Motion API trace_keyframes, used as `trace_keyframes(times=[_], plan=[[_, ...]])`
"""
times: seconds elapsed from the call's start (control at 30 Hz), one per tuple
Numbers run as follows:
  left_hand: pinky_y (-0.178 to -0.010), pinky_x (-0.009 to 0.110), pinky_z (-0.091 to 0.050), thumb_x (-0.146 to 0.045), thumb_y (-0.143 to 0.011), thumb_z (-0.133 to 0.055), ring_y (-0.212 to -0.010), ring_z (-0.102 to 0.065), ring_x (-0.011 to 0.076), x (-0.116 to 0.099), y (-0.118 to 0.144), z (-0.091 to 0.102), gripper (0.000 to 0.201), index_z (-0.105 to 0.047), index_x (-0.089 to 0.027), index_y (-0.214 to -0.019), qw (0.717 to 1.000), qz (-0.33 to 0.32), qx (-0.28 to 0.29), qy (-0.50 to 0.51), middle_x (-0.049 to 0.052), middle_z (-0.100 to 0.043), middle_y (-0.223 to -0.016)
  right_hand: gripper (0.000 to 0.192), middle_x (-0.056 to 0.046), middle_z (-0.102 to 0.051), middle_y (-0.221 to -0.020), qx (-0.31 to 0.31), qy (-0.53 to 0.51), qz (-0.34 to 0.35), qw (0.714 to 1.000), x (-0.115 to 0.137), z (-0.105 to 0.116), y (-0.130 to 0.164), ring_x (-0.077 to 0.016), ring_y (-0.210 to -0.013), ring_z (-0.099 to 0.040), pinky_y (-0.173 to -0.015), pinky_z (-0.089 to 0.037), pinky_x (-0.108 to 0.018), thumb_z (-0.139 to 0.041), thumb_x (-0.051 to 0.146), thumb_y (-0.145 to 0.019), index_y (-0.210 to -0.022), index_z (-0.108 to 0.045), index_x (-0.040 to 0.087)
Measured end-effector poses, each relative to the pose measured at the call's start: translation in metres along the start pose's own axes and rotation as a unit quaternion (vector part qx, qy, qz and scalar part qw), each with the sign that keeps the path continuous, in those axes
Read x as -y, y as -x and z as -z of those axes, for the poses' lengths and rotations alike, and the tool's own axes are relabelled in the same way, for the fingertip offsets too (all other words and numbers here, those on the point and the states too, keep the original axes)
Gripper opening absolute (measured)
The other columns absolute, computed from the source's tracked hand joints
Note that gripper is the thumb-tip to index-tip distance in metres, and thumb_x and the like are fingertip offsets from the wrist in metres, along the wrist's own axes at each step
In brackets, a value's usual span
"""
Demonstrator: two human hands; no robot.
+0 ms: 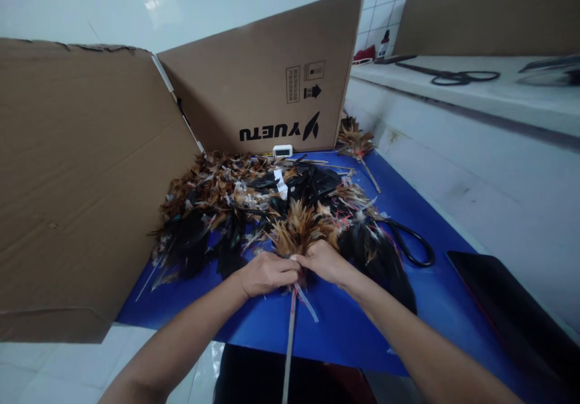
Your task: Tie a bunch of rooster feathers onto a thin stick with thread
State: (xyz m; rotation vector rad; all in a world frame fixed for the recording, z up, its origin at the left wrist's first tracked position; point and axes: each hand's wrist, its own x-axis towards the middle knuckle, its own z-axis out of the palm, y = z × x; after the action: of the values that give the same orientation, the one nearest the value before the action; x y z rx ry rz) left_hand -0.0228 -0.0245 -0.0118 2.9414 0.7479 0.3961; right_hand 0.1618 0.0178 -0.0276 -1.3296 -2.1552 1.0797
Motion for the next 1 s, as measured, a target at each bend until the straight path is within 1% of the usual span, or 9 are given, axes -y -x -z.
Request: trace_keyframes(times=[0.1,0.2,0.27,0.37,0.5,0.57,0.7,0.83,1.0], plan=[[-0.066,0.022,-0.042,-0.019,-0.091,-0.027,-0.074,-0.057,0.0111,0.001,0.0,-0.005,0.034,-0.06,-0.016,-0.084,0.999,0.023,-0.021,0.02,0.006,-0.063,-0.084,0.04,0.006,-0.021,-0.045,0.034,-0.038,0.009,0.999,-0.001,0.001,0.005,-0.0068,-0.045,-0.019,-0.042,-0.016,-0.023,-0.044,0.038,-0.073,-0.041,-0.029,0.019],[-0.069,0.021,-0.044,-0.019,-0.091,-0.029,-0.077,-0.058,0.0108,0.001,0.003,-0.013,0.031,-0.06,-0.017,-0.089,0.997,0.058,-0.048,0.034,0.006,-0.064,-0.091,0.031,0.006,-0.025,-0.048,0.059,-0.055,0.029,0.996,-0.001,0.004,0.012,-0.0072,-0.047,-0.023,-0.043,-0.019,-0.021,-0.042,0.029,-0.074,-0.047,-0.034,0.018],[-0.07,0.021,-0.045,-0.019,-0.091,-0.031,-0.078,-0.059,0.0106,0.0,0.004,-0.017,0.029,-0.06,-0.017,-0.091,0.994,0.074,-0.063,0.038,0.006,-0.065,-0.094,0.025,0.006,-0.029,-0.048,0.065,-0.04,0.035,0.996,0.002,0.007,0.018,-0.0075,-0.048,-0.028,-0.044,-0.02,-0.021,-0.043,0.023,-0.073,-0.048,-0.039,0.017],[-0.074,0.021,-0.046,-0.019,-0.09,-0.034,-0.083,-0.06,0.0108,-0.002,0.005,-0.02,0.026,-0.06,-0.017,-0.089,0.989,0.098,-0.089,0.059,0.006,-0.065,-0.094,0.023,0.005,-0.036,-0.047,0.061,0.02,0.042,0.997,0.009,0.012,0.027,-0.0082,-0.048,-0.034,-0.046,-0.022,-0.021,-0.044,0.016,-0.072,-0.049,-0.046,0.016],[-0.078,0.021,-0.046,-0.019,-0.09,-0.034,-0.088,-0.06,0.0108,-0.004,0.003,-0.022,0.026,-0.059,-0.016,-0.089,0.977,0.14,-0.111,0.115,0.006,-0.065,-0.091,0.024,0.002,-0.047,-0.049,0.062,0.062,0.055,0.995,0.016,0.017,0.035,-0.0097,-0.05,-0.042,-0.048,-0.023,-0.022,-0.043,0.018,-0.077,-0.054,-0.051,0.017],[-0.077,0.021,-0.046,-0.02,-0.09,-0.036,-0.086,-0.06,0.0107,-0.005,0.002,-0.021,0.024,-0.059,-0.016,-0.089,0.969,0.166,-0.118,0.137,0.006,-0.065,-0.09,0.024,0.002,-0.049,-0.05,0.072,0.066,0.056,0.994,0.017,0.019,0.037,-0.0098,-0.05,-0.043,-0.048,-0.023,-0.022,-0.043,0.019,-0.078,-0.056,-0.053,0.018],[-0.075,0.02,-0.046,-0.02,-0.087,-0.042,-0.081,-0.059,0.0107,-0.006,-0.005,-0.016,0.018,-0.06,-0.017,-0.084,0.954,0.213,-0.115,0.175,0.004,-0.065,-0.085,0.026,0.003,-0.044,-0.048,0.082,0.065,0.054,0.993,0.018,0.022,0.038,-0.0089,-0.047,-0.038,-0.047,-0.02,-0.022,-0.044,0.02,-0.078,-0.053,-0.05,0.018],[-0.07,0.02,-0.044,-0.018,-0.084,-0.046,-0.074,-0.059,0.01,-0.006,-0.012,-0.009,0.014,-0.06,-0.017,-0.079,0.938,0.257,-0.1,0.211,0.002,-0.064,-0.078,0.025,0.003,-0.043,-0.048,0.08,0.045,0.05,0.995,0.02,0.024,0.037,-0.0088,-0.047,-0.038,-0.047,-0.021,-0.022,-0.045,0.02,-0.078,-0.054,-0.052,0.018],[-0.062,0.017,-0.041,-0.018,-0.079,-0.054,-0.065,-0.055,0.008,-0.004,-0.016,-0.005,0.003,-0.055,-0.018,-0.082,0.916,0.306,-0.085,0.245,-0.003,-0.06,-0.071,0.023,0.005,-0.04,-0.047,0.078,0.025,0.046,0.996,0.021,0.024,0.036,-0.0079,-0.045,-0.034,-0.045,-0.02,-0.022,-0.047,0.021,-0.077,-0.054,-0.051,0.018]])
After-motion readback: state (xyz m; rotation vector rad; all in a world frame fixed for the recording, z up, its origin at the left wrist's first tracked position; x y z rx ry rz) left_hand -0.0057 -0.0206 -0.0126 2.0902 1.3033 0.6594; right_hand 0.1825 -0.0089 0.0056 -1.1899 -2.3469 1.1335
